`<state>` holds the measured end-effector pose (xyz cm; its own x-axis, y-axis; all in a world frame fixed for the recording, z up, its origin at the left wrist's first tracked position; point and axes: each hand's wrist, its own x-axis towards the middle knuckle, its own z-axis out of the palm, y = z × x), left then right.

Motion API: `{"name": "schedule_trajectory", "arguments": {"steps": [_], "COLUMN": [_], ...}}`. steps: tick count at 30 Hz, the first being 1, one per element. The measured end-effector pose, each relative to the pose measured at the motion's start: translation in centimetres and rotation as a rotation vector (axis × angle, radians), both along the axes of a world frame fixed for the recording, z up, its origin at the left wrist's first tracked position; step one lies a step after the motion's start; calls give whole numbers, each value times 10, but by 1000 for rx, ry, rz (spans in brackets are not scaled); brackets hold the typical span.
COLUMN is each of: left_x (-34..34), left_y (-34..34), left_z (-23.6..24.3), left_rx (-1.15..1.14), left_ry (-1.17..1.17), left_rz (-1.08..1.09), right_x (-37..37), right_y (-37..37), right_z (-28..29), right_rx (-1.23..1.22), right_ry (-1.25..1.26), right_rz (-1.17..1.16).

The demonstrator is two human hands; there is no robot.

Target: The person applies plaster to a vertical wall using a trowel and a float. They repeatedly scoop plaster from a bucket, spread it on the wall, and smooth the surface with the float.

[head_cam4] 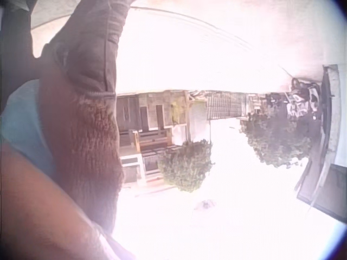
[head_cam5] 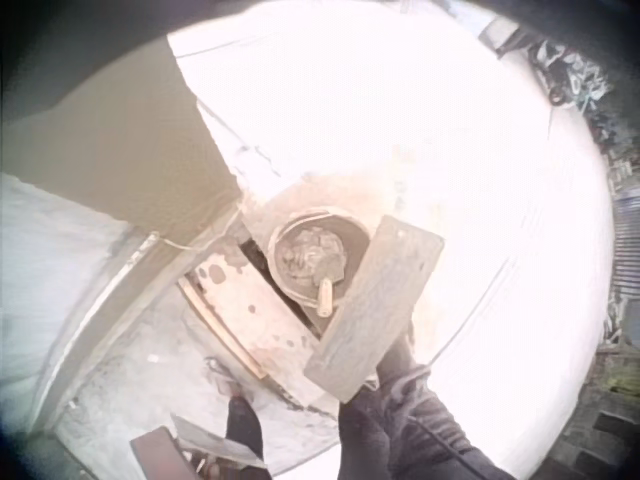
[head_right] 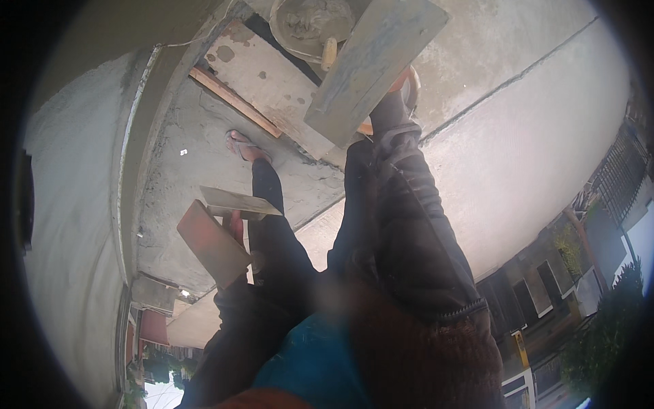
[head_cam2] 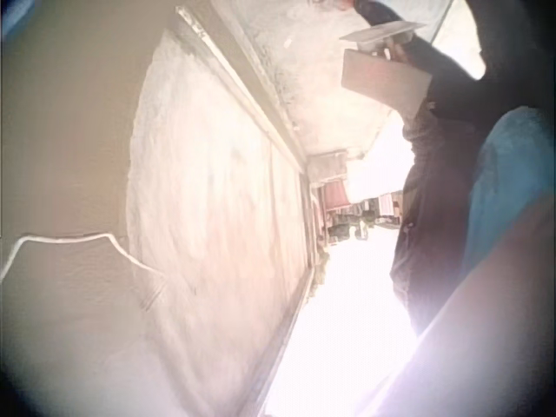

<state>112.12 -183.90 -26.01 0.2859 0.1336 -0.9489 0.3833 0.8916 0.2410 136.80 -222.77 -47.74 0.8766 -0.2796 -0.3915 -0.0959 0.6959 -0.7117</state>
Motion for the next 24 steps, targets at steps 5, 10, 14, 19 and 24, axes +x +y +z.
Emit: {"name": "schedule_trajectory", "arguments": {"steps": [5,10,14,19,24], "left_x": [43,21,14,16,14], "left_y": [-39,-35,-39,-46,-36], "left_z": [22,-10,-28,-23,-20], "left_rx": [200,24,-222,-19,-120], "left_ry": [31,-191,-306,-111,-136], "left_rz": [-264,-187,-96,-349,-107], "right_x": [-62,-114,-131,-99,-102], "right_y": [-48,-118,-109,-91,-75], "right_z": [77,38,-34,-70,-74], "right_rx": [-525,-701,-593,-469,-820], "right_ry": [347,902,1022,1170,1426], "right_rz": [25,-66,-138,-268,-396]}}
